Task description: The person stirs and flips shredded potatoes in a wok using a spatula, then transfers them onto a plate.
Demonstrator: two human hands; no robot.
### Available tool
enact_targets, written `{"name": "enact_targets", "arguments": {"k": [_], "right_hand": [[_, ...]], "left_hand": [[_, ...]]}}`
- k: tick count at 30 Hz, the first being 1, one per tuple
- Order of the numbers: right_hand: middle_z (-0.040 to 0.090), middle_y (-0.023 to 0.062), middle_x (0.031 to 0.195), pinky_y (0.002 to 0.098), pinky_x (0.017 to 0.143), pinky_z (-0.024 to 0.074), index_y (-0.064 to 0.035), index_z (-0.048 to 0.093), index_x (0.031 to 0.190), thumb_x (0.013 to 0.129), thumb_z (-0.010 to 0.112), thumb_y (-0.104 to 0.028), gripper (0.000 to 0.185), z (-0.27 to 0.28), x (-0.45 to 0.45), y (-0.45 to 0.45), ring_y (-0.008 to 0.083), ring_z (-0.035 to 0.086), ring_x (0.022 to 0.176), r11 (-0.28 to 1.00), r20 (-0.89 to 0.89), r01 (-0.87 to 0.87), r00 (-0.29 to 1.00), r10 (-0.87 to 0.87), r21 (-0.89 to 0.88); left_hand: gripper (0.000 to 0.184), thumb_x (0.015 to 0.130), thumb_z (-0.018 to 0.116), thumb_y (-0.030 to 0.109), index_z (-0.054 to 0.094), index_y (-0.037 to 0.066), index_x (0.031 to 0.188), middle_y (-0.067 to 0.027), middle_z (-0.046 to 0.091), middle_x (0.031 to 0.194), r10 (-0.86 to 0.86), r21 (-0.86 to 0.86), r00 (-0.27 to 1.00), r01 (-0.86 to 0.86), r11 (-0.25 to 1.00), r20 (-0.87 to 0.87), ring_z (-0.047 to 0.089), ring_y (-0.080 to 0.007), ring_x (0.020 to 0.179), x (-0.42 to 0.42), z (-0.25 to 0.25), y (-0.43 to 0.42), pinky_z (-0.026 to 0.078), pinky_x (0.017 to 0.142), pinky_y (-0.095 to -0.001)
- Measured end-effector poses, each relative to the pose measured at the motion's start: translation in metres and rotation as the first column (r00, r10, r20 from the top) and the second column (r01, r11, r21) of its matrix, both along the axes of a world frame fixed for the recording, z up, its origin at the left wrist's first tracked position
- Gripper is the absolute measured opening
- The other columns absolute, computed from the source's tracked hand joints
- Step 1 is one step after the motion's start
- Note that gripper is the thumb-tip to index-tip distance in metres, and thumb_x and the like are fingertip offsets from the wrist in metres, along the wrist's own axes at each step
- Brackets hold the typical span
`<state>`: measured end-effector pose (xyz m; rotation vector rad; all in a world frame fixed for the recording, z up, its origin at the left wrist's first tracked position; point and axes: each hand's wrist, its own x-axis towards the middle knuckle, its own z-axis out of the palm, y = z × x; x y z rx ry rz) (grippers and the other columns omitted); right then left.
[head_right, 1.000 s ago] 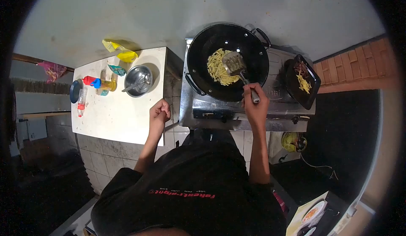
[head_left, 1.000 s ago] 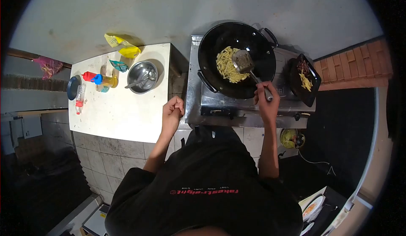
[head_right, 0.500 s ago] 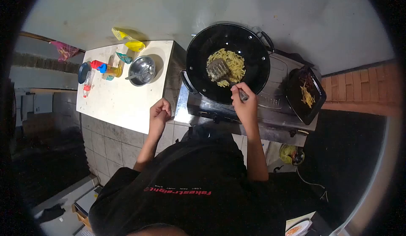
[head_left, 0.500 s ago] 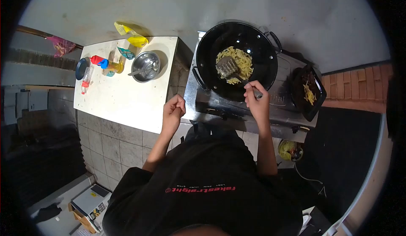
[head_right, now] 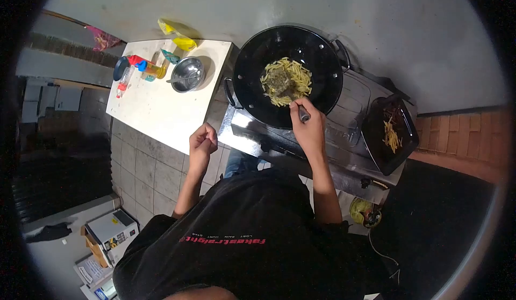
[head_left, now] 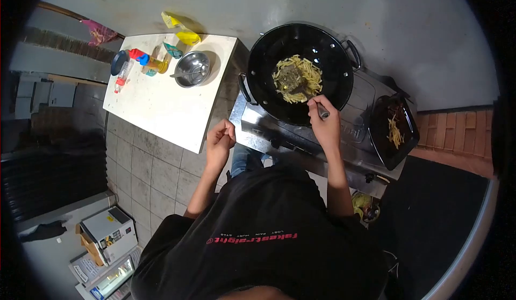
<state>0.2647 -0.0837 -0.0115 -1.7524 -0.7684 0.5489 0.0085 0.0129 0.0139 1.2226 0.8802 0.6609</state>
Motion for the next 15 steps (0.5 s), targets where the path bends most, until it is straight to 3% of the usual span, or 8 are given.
{"name": "enact_targets", "arguments": {"k": [2,8,12,14,15], "right_hand": [[0.063,0.0125,0.073,0.0313,0.064,0.0471,-0.0004,0.06,0.088,0.091,0.063,-0.015,0.015,0.011,0.004,-0.003,0.0222,0.063,0.067,0.997,0.076,-0.056,0.995,0.06,-0.047],[0.063,0.0133,0.082,0.0356,0.068,0.0478,-0.0006,0.06,0.092,0.091,0.062,-0.012,0.011,0.025,0.012,-0.017,0.0297,0.062,0.074,0.99,0.283,-0.135,0.952,0.119,0.038],[0.063,0.0126,0.084,0.0352,0.07,0.0477,-0.0012,0.06,0.094,0.092,0.061,-0.011,0.01,0.027,0.02,-0.023,0.0253,0.063,0.077,0.977,0.329,-0.211,0.921,0.209,-0.029],[0.061,0.0104,0.078,0.0336,0.067,0.0474,-0.0014,0.06,0.094,0.092,0.062,-0.012,0.011,0.018,0.021,-0.021,0.0189,0.062,0.072,0.994,0.113,-0.106,0.988,0.104,0.016],[0.059,0.0059,0.069,0.0293,0.059,0.0457,-0.0016,0.061,0.092,0.093,0.062,-0.015,0.014,0.012,0.022,-0.019,0.011,0.058,0.064,0.998,-0.016,-0.066,0.998,0.067,0.021]], "left_hand": [[0.023,0.072,0.033,-0.012,0.046,0.006,0.076,0.0049,0.04,0.062,0.034,-0.008,0.999,-0.034,0.999,0.018,0.031,-0.0029,0.055,-0.001,0.002,-0.003,0.02,0.049,-0.0216],[0.022,0.072,0.033,-0.011,0.046,0.007,0.076,0.0049,0.04,0.063,0.014,-0.006,1.0,-0.014,1.0,-0.008,0.031,-0.003,0.054,0.006,0.0,-0.003,0.02,0.049,-0.0216],[0.022,0.072,0.033,-0.011,0.046,0.006,0.076,0.005,0.039,0.063,0.015,0.009,0.999,-0.015,1.0,0.035,0.031,-0.0029,0.054,0.012,0.005,-0.005,0.02,0.049,-0.0218],[0.022,0.072,0.032,-0.011,0.045,0.006,0.076,0.0051,0.039,0.062,0.049,0.051,0.999,-0.049,0.998,0.004,0.031,-0.0029,0.054,0.011,0.005,-0.006,0.02,0.048,-0.022],[0.022,0.072,0.032,-0.011,0.045,0.006,0.076,0.0051,0.039,0.062,0.049,0.053,0.999,-0.05,0.997,0.006,0.031,-0.0029,0.054,0.011,0.004,-0.006,0.02,0.048,-0.022]]}}
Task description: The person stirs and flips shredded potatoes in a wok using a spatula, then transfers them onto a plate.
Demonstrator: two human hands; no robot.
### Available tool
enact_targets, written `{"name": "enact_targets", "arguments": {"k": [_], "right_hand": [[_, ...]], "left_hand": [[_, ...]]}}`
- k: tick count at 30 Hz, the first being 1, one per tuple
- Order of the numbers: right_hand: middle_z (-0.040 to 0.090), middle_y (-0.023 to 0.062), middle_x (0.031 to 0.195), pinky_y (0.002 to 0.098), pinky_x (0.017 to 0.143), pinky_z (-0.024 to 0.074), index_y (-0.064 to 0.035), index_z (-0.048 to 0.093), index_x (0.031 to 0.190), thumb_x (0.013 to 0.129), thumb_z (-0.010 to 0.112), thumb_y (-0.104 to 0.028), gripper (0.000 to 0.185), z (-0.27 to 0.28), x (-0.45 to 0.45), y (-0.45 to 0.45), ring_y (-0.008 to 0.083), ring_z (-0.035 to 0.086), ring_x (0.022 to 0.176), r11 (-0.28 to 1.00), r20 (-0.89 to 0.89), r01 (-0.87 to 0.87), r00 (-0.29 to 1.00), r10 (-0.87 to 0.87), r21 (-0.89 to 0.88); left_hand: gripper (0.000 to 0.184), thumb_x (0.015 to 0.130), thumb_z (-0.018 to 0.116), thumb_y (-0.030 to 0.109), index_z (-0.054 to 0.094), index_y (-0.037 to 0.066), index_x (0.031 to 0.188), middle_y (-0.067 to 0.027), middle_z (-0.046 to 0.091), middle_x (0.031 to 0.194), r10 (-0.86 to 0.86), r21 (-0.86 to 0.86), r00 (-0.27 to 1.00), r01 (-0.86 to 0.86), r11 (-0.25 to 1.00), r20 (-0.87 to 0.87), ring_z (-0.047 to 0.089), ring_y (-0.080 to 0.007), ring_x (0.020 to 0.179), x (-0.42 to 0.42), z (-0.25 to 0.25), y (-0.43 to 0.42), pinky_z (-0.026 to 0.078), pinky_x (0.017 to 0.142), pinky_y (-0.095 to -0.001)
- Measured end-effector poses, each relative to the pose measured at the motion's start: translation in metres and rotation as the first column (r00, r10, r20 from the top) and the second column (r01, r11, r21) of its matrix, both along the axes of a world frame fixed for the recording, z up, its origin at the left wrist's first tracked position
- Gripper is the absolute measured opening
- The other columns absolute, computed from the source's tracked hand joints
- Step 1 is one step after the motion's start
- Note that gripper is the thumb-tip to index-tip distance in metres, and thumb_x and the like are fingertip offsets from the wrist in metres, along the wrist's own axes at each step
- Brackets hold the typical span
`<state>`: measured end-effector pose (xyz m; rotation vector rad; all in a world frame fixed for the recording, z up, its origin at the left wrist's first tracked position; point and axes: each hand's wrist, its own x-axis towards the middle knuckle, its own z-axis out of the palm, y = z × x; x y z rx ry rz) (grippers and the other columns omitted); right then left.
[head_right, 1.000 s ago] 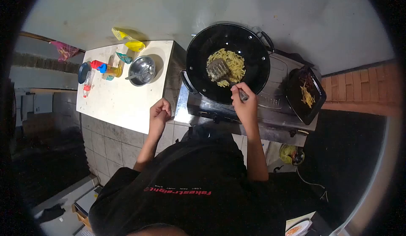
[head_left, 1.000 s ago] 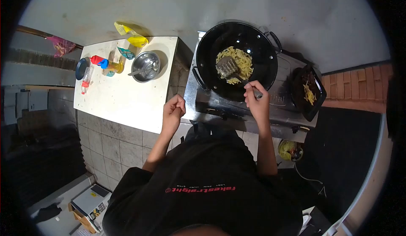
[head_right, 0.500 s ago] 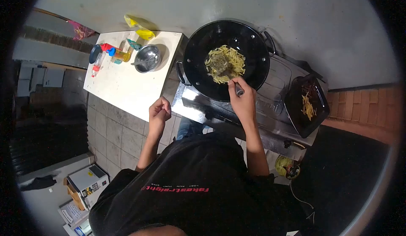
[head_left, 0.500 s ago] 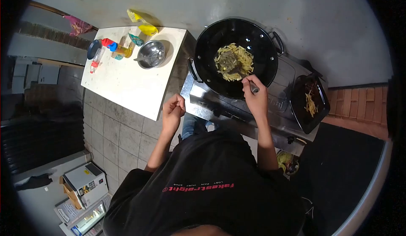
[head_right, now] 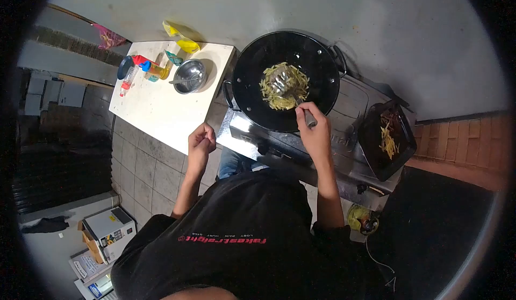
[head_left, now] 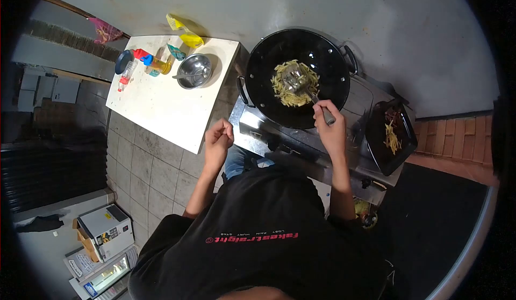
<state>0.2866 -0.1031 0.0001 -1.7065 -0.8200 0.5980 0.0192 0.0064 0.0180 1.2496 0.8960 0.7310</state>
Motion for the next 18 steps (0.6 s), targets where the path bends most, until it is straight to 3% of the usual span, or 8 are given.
{"name": "enact_targets", "arguments": {"k": [1,3,13,16,18], "right_hand": [[0.059,0.0059,0.069,0.0293,0.059,0.0457,-0.0016,0.061,0.092,0.093,0.062,-0.015,0.014,-0.003,0.001,0.001,0.011,0.058,0.064,1.0,0.0,0.0,1.0,0.0,0.001],[0.057,0.0017,0.064,0.0252,0.053,0.0425,-0.0023,0.061,0.091,0.095,0.061,-0.018,0.016,-0.003,0.001,0.005,0.0071,0.054,0.056,0.998,-0.254,0.049,0.966,-0.058,-0.041],[0.055,-0.0009,0.061,0.0238,0.048,0.0394,-0.0028,0.062,0.089,0.095,0.061,-0.021,0.02,-0.016,0.005,0.017,0.0051,0.05,0.051,0.995,-0.229,0.093,0.968,-0.1,-0.041],[0.056,0.0014,0.061,0.0241,0.045,0.0402,-0.0018,0.063,0.09,0.095,0.061,-0.021,0.02,-0.018,0.006,0.014,0.0061,0.051,0.05,0.994,-0.281,0.099,0.953,-0.111,-0.055],[0.057,0.0036,0.062,0.0251,0.041,0.0418,0.0001,0.063,0.092,0.095,0.061,-0.02,0.021,-0.02,0.014,0.019,0.0081,0.053,0.048,0.98,-0.482,0.18,0.868,-0.121,0.079]], "left_hand": [[0.022,0.071,0.032,-0.011,0.045,0.006,0.076,0.005,0.039,0.062,0.003,-0.016,1.0,-0.003,1.0,-0.007,0.031,-0.0029,0.054,-0.002,-0.001,-0.001,0.02,0.048,-0.0221],[0.023,0.071,0.032,-0.011,0.045,0.006,0.076,0.0049,0.039,0.062,0.003,-0.033,1.0,-0.003,0.999,-0.014,0.031,-0.0029,0.055,-0.003,-0.002,-0.003,0.02,0.048,-0.0222],[0.022,0.07,0.032,-0.011,0.045,0.006,0.075,0.0047,0.039,0.062,-0.028,-0.026,0.999,0.027,0.999,-0.023,0.031,-0.003,0.054,0.007,-0.002,0.003,0.02,0.048,-0.0221],[0.022,0.07,0.032,-0.011,0.045,0.007,0.075,0.0047,0.039,0.062,-0.047,-0.041,0.998,0.046,0.998,-0.034,0.031,-0.0031,0.054,0.008,-0.009,0.002,0.02,0.048,-0.0219],[0.023,0.07,0.032,-0.011,0.045,0.007,0.075,0.0045,0.04,0.062,-0.078,-0.049,0.997,0.078,0.996,0.005,0.032,-0.0034,0.054,0.013,-0.009,0.004,0.021,0.049,-0.0214]]}}
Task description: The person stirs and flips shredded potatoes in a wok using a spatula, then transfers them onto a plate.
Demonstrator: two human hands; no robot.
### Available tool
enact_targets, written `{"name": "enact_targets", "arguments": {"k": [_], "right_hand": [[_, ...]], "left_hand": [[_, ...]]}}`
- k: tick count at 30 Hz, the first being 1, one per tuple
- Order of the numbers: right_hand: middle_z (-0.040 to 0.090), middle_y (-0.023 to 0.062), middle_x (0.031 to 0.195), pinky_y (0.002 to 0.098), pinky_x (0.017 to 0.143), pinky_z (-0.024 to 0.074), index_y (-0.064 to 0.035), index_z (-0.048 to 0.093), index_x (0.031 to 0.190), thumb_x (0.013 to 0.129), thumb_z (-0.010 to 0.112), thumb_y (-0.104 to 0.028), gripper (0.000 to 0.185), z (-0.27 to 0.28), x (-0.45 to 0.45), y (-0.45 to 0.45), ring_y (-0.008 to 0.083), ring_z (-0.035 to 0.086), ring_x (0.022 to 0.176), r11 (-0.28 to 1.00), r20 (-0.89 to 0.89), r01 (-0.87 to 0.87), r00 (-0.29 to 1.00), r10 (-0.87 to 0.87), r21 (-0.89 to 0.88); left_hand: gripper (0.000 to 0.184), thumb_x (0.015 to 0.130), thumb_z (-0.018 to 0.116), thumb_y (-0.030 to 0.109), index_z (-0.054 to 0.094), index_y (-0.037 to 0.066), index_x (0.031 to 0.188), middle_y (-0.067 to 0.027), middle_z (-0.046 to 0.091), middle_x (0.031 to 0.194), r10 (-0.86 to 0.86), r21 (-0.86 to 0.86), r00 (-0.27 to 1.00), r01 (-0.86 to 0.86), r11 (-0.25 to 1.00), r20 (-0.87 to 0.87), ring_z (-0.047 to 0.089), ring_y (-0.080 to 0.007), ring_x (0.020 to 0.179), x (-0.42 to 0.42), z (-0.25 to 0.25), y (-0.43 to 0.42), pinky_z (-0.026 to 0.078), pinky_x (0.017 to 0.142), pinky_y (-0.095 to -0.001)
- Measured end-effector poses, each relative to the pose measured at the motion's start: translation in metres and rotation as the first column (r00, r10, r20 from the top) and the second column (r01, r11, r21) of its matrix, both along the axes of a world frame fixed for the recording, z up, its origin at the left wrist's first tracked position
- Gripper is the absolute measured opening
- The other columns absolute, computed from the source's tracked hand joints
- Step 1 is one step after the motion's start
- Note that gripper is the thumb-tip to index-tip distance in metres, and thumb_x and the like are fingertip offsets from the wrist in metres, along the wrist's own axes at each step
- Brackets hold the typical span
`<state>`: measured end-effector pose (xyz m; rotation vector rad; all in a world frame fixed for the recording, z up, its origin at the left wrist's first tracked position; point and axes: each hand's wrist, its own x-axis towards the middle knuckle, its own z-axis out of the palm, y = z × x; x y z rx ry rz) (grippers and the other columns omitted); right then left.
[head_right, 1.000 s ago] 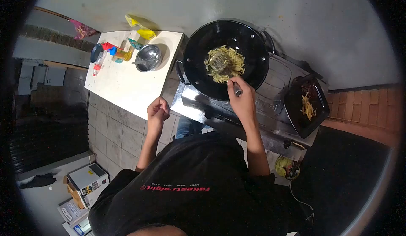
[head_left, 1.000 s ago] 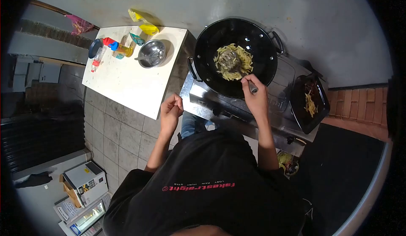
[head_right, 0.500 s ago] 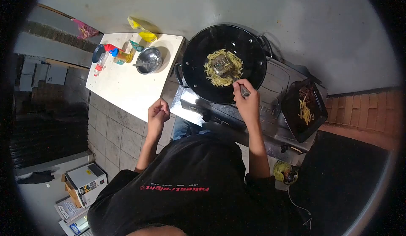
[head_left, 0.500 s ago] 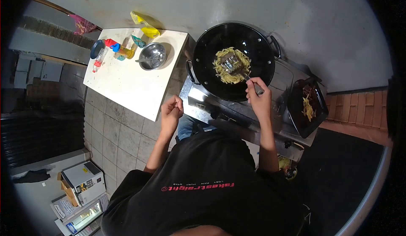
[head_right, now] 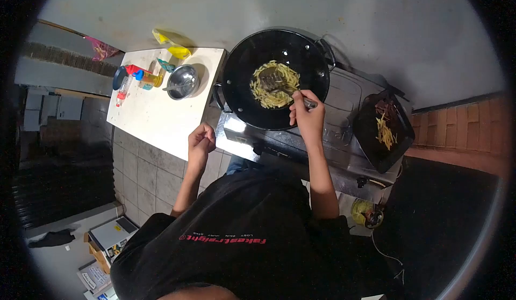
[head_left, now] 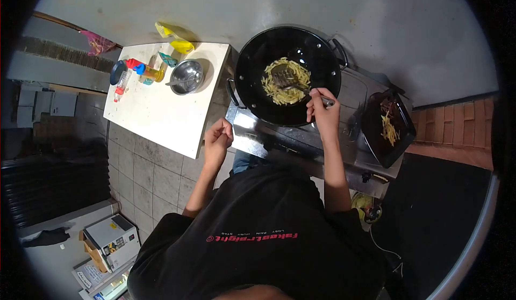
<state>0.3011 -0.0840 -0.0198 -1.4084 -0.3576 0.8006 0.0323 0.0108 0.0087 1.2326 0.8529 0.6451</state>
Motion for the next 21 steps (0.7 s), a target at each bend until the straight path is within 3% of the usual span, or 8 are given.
{"name": "enact_targets", "arguments": {"k": [7,12,15,19,21], "right_hand": [[0.057,0.0059,0.065,0.0273,0.039,0.0443,0.0018,0.061,0.094,0.094,0.06,-0.02,0.021,0.004,0.017,-0.012,0.0113,0.053,0.048,0.993,-0.219,0.077,0.974,-0.055,0.09],[0.055,0.0037,0.068,0.0267,0.045,0.0413,-0.0053,0.059,0.094,0.094,0.061,-0.026,0.021,0.01,0.023,-0.025,0.0109,0.051,0.055,0.993,-0.351,0.09,0.935,-0.057,0.078],[0.057,0.0053,0.066,0.0281,0.042,0.0428,-0.0042,0.059,0.093,0.094,0.061,-0.023,0.019,0.009,0.025,-0.029,0.0124,0.053,0.052,0.989,-0.423,0.114,0.904,-0.065,0.091],[0.056,0.0046,0.066,0.0263,0.041,0.0407,-0.003,0.06,0.092,0.094,0.06,-0.02,0.018,0.011,0.017,-0.029,0.0111,0.053,0.051,0.985,-0.414,0.13,0.907,-0.073,0.112],[0.056,0.0042,0.065,0.0244,0.039,0.0387,-0.0017,0.06,0.092,0.095,0.058,-0.019,0.018,0.012,0.01,-0.027,0.0097,0.052,0.049,0.991,-0.217,0.058,0.976,-0.032,0.119]], "left_hand": [[0.023,0.07,0.032,-0.012,0.045,0.006,0.075,0.0041,0.04,0.062,-0.009,0.006,1.0,0.01,1.0,-0.017,0.033,-0.0039,0.054,0.016,0.007,-0.002,0.021,0.049,-0.0215],[0.023,0.07,0.033,-0.012,0.045,0.007,0.076,0.0036,0.041,0.062,-0.03,0.014,0.999,0.03,0.999,0.012,0.033,-0.0038,0.054,0.017,0.004,0.001,0.022,0.049,-0.0214],[0.023,0.07,0.033,-0.012,0.045,0.007,0.076,0.0037,0.041,0.062,-0.021,0.017,1.0,0.021,1.0,0.017,0.033,-0.0038,0.054,0.016,0.003,0.003,0.021,0.049,-0.0214],[0.022,0.07,0.033,-0.011,0.045,0.007,0.076,0.0037,0.041,0.062,-0.007,0.001,1.0,0.007,1.0,0.03,0.033,-0.0037,0.054,0.017,0.001,0.002,0.021,0.049,-0.0212],[0.021,0.07,0.034,-0.011,0.045,0.007,0.075,0.0036,0.041,0.062,-0.006,0.002,1.0,0.006,1.0,0.017,0.033,-0.0037,0.054,0.016,0.001,0.001,0.022,0.049,-0.0209]]}}
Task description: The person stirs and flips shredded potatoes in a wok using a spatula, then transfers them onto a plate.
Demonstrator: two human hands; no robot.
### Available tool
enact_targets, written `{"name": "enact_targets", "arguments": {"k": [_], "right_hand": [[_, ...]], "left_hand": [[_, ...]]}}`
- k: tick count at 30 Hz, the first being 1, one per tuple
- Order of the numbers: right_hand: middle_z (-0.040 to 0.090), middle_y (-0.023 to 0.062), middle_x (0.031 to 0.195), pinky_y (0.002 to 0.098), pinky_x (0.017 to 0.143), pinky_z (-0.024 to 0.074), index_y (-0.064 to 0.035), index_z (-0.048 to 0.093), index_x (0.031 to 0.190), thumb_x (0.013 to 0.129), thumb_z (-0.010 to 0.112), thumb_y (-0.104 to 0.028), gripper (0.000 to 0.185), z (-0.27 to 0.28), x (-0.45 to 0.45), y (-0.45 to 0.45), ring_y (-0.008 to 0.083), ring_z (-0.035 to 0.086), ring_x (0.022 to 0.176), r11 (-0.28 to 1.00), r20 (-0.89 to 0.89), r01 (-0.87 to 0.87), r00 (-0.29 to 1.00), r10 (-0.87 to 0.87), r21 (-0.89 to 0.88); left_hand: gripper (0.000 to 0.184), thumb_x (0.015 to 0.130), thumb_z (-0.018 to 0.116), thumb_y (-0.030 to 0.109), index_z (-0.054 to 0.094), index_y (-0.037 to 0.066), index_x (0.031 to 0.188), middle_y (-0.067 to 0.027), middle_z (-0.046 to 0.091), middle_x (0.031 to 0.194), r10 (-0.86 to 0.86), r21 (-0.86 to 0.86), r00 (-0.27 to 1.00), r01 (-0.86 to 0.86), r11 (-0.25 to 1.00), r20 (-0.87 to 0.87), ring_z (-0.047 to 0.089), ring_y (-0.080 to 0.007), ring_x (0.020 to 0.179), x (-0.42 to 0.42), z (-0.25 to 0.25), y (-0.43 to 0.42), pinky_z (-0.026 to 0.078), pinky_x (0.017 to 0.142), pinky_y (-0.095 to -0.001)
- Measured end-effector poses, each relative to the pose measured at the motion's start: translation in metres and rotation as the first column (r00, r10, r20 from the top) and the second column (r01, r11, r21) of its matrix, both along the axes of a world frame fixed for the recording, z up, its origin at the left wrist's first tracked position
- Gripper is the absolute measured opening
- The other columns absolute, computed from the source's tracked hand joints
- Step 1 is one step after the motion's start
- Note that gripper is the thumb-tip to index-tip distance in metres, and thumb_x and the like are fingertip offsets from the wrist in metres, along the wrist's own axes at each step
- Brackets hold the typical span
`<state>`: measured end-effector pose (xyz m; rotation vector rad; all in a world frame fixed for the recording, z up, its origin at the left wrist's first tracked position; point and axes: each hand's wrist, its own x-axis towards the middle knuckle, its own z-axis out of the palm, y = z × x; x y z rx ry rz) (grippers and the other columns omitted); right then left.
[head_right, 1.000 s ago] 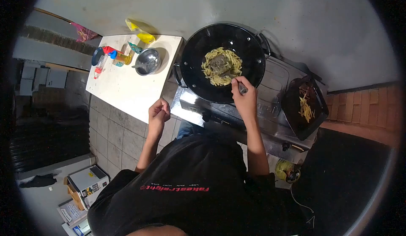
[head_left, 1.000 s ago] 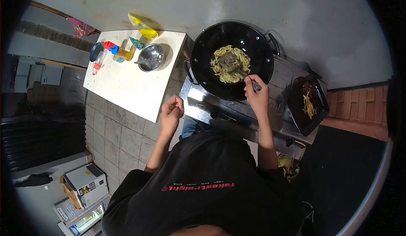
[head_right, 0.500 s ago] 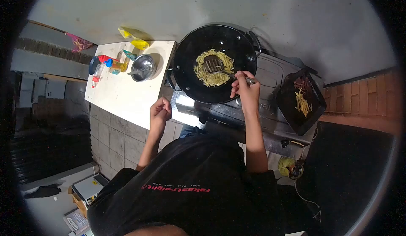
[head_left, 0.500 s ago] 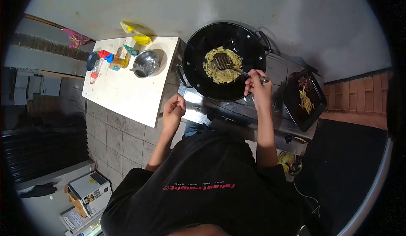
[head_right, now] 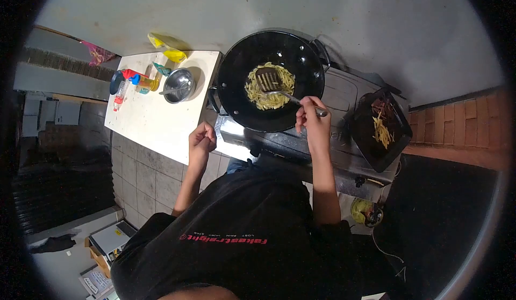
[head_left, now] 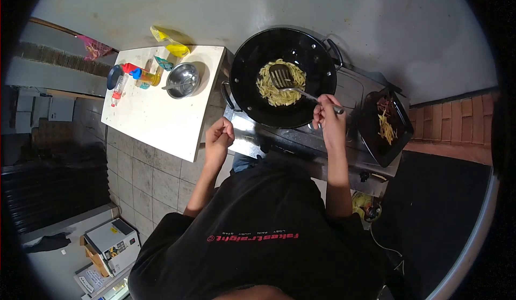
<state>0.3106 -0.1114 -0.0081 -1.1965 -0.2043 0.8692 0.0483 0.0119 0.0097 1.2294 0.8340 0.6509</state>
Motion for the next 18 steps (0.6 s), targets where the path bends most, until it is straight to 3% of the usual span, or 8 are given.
{"name": "enact_targets", "arguments": {"k": [4,11,18], "right_hand": [[0.055,0.0025,0.065,0.0227,0.039,0.0382,-0.0009,0.061,0.092,0.096,0.057,-0.017,0.017,-0.005,-0.008,0.003,0.0068,0.051,0.047,0.994,0.231,-0.071,0.969,0.089,-0.083],[0.055,0.0002,0.062,0.0217,0.041,0.0394,-0.0052,0.064,0.092,0.096,0.059,-0.021,0.017,-0.002,-0.017,0.011,0.0048,0.051,0.05,0.958,0.307,-0.104,0.933,0.186,-0.266],[0.054,0.0002,0.061,0.0223,0.04,0.0393,-0.0056,0.064,0.091,0.096,0.059,-0.021,0.017,0.001,-0.016,0.022,0.005,0.052,0.049,0.943,0.307,-0.129,0.925,0.226,-0.306]], "left_hand": [[0.021,0.07,0.034,-0.01,0.044,0.007,0.075,0.0037,0.041,0.062,0.002,0.009,1.0,-0.002,1.0,-0.01,0.033,-0.0037,0.054,-0.002,-0.002,-0.001,0.022,0.049,-0.0207],[0.022,0.07,0.033,-0.011,0.045,0.007,0.075,0.0041,0.041,0.062,0.012,0.0,1.0,-0.012,1.0,0.001,0.033,-0.0032,0.054,-0.007,-0.002,-0.001,0.022,0.049,-0.0205],[0.023,0.07,0.032,-0.012,0.045,0.007,0.075,0.0042,0.041,0.062,0.032,-0.003,0.999,-0.032,0.999,0.007,0.033,-0.0029,0.054,-0.012,-0.006,0.0,0.021,0.048,-0.0207]]}}
